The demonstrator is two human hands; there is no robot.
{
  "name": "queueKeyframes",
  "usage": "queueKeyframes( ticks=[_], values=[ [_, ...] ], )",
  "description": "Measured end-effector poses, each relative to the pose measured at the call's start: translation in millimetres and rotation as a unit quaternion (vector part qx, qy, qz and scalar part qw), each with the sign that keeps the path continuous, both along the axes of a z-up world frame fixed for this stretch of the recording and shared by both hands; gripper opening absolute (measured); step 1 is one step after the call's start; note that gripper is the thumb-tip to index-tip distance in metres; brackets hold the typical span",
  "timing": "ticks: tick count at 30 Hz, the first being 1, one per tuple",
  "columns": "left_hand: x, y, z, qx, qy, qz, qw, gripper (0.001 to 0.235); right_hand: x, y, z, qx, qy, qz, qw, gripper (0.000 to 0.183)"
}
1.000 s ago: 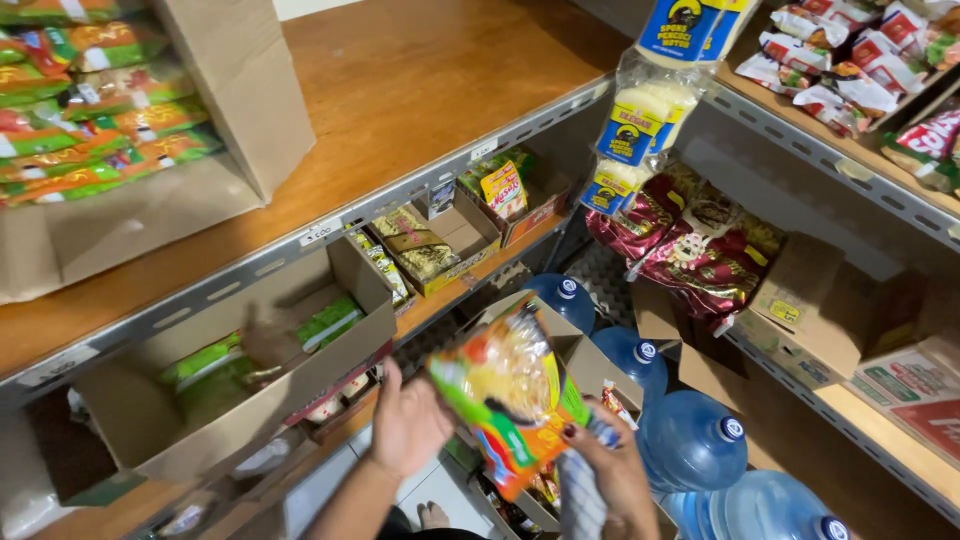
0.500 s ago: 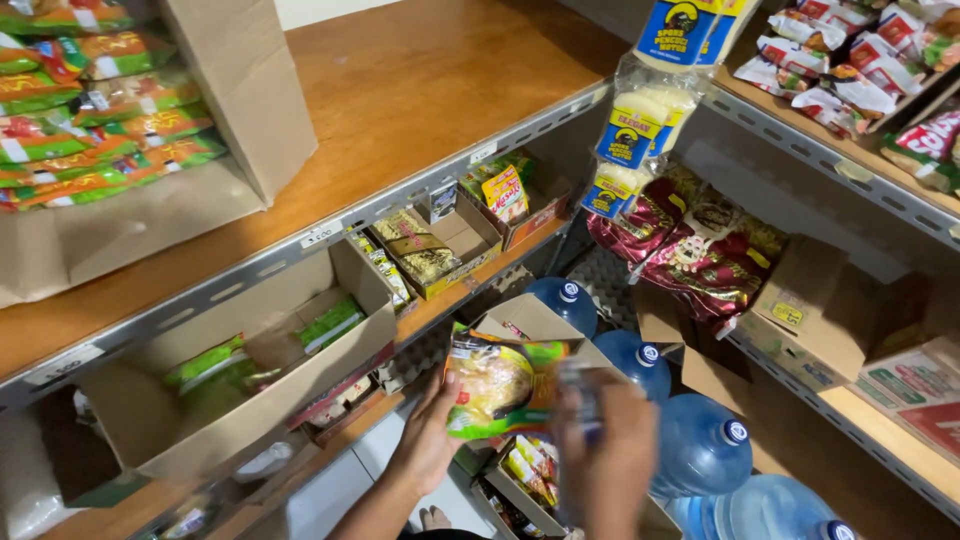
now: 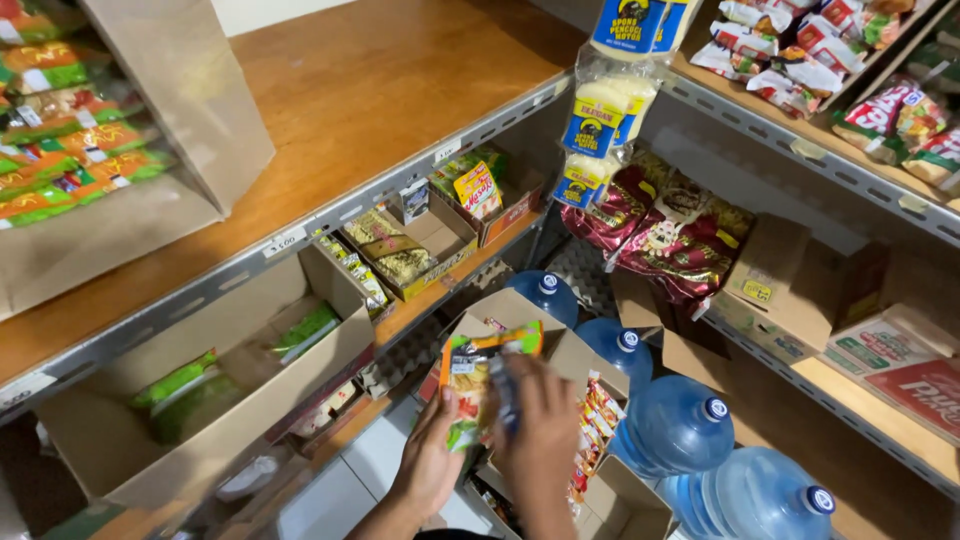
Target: Packing instant noodle packets from a storage shelf into a cardboard box while wiping them with a cloth.
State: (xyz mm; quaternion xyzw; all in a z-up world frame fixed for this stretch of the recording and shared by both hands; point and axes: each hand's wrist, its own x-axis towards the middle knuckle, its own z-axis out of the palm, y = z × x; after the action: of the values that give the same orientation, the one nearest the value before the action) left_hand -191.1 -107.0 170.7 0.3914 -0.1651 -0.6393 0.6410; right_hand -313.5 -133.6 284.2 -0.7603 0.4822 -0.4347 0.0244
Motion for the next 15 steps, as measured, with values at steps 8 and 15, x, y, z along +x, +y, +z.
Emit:
queueKeyframes(
  ticks=[8, 15],
  values=[
    [-10, 3, -5, -0.030, 0.075, -0.017, 0.997, 0.056, 4, -4, 10, -0.052, -0.016, 0.014, 0.998, 0.053],
    [5, 0, -41, -0.054, 0.171, 0.024, 0.983, 0.048, 14, 21, -3, -0.078, 0.041, 0.051, 0.995, 0.061]
  ],
)
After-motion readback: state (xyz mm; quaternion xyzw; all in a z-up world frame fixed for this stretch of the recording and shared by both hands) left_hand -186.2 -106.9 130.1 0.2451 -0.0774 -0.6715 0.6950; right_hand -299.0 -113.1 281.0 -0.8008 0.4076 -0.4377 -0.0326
